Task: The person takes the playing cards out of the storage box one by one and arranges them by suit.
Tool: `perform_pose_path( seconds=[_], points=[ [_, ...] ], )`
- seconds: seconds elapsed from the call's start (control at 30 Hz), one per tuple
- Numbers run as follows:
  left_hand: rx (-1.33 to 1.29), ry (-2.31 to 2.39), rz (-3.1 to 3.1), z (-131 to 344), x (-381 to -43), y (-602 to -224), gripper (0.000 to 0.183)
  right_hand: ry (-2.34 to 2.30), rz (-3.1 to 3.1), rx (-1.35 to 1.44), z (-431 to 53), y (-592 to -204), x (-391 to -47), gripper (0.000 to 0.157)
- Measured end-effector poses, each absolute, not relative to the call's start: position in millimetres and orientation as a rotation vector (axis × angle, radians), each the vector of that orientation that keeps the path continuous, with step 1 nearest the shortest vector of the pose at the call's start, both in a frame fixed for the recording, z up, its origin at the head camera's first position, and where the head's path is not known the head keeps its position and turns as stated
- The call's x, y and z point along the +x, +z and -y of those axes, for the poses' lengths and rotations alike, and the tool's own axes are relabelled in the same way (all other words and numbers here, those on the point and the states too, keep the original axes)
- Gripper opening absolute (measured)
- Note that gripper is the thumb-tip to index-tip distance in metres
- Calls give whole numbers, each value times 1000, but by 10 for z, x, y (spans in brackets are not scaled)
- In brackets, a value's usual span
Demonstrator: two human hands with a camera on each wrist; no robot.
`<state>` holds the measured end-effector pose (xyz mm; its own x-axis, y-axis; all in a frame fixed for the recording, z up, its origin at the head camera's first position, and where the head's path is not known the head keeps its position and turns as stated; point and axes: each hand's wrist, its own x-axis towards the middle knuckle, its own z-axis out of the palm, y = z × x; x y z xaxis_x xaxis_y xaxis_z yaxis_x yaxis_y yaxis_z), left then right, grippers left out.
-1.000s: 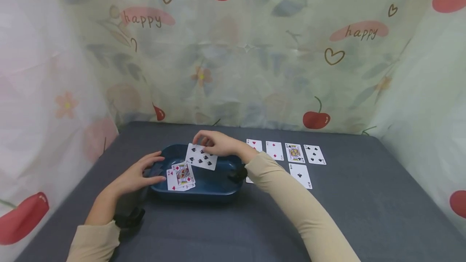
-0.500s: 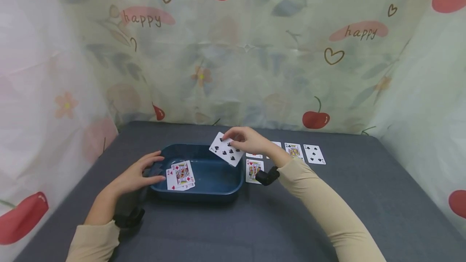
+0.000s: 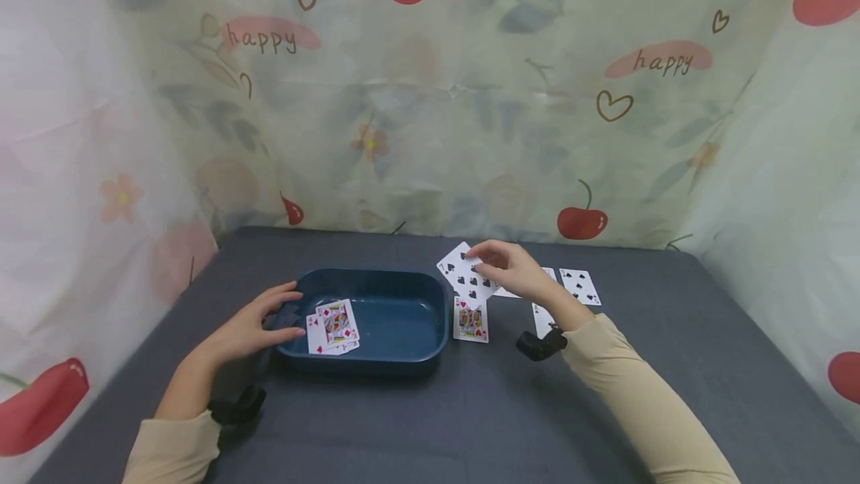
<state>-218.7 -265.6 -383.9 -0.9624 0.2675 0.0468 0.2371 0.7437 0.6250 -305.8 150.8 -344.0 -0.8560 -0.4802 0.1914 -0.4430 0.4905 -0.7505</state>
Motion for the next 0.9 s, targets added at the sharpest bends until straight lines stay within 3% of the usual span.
perform_pose_path(
  seconds=[0.9],
  points=[
    [421,1039,-2890,2663,-2194,-3856,69,-1334,-2882,-339,-2646,-3734,-2857,34]
  ],
)
